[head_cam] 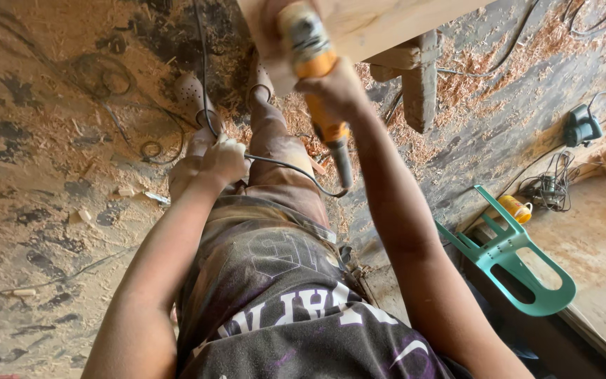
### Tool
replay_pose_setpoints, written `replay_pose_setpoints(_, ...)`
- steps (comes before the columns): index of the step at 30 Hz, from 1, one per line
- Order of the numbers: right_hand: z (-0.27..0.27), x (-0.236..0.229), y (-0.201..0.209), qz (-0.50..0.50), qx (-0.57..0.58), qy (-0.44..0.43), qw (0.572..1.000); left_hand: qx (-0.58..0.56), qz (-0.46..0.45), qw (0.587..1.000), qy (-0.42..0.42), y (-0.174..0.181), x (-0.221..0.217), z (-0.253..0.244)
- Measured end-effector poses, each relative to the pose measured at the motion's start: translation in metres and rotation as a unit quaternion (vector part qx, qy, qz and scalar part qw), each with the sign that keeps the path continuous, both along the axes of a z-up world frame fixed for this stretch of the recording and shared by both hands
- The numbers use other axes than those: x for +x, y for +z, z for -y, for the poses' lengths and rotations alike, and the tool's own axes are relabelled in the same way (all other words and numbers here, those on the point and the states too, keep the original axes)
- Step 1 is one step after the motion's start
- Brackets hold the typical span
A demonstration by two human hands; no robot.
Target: The person uses an angle grinder with a sanding disc to smooth the surface of a wooden cabinet door. They move the tool across the panels and frame, then briefly flip the door to inspect the other side.
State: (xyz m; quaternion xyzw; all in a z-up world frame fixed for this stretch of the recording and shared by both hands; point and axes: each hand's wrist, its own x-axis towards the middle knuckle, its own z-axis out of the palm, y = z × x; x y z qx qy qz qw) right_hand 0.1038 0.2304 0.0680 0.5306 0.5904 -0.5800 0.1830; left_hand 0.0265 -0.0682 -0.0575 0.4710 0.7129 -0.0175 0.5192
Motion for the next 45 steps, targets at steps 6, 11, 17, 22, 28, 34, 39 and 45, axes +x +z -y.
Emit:
replay_pose_setpoints(6,0.007,-0.005,-0.007,-0.011,0.014,-0.009,1.000,0.086,-0.045,0.995,-0.010,-0.020,0.000,0.022)
replay_pose_setpoints(11,0.032,-0.019,-0.013,-0.006,0.056,0.098,0.994,0.095,-0.044,0.994,-0.011,-0.025,0.002,0.025)
replay_pose_setpoints(17,-0.017,0.015,-0.010,-0.003,0.023,-0.079,0.997,0.068,-0.045,0.997,-0.014,-0.019,-0.007,0.023)
replay_pose_setpoints(22,-0.012,0.033,-0.008,-0.040,0.028,-0.139,0.989,0.017,-0.027,0.998,-0.048,-0.009,-0.016,0.020)
replay_pose_setpoints(28,0.053,0.026,-0.007,-0.012,0.012,0.001,1.000,0.005,0.006,0.998,-0.063,0.005,-0.008,0.007)
replay_pose_setpoints(34,0.021,0.067,0.002,0.033,0.018,-0.125,0.991,0.093,-0.009,0.994,-0.060,0.001,0.001,0.011)
replay_pose_setpoints(39,0.030,0.073,0.001,-0.070,0.016,-0.178,0.981,0.152,-0.048,0.985,-0.060,-0.009,0.001,0.021)
replay_pose_setpoints(45,0.085,0.046,-0.003,-0.051,0.019,-0.078,0.995,0.201,-0.049,0.976,-0.065,-0.011,0.006,0.030)
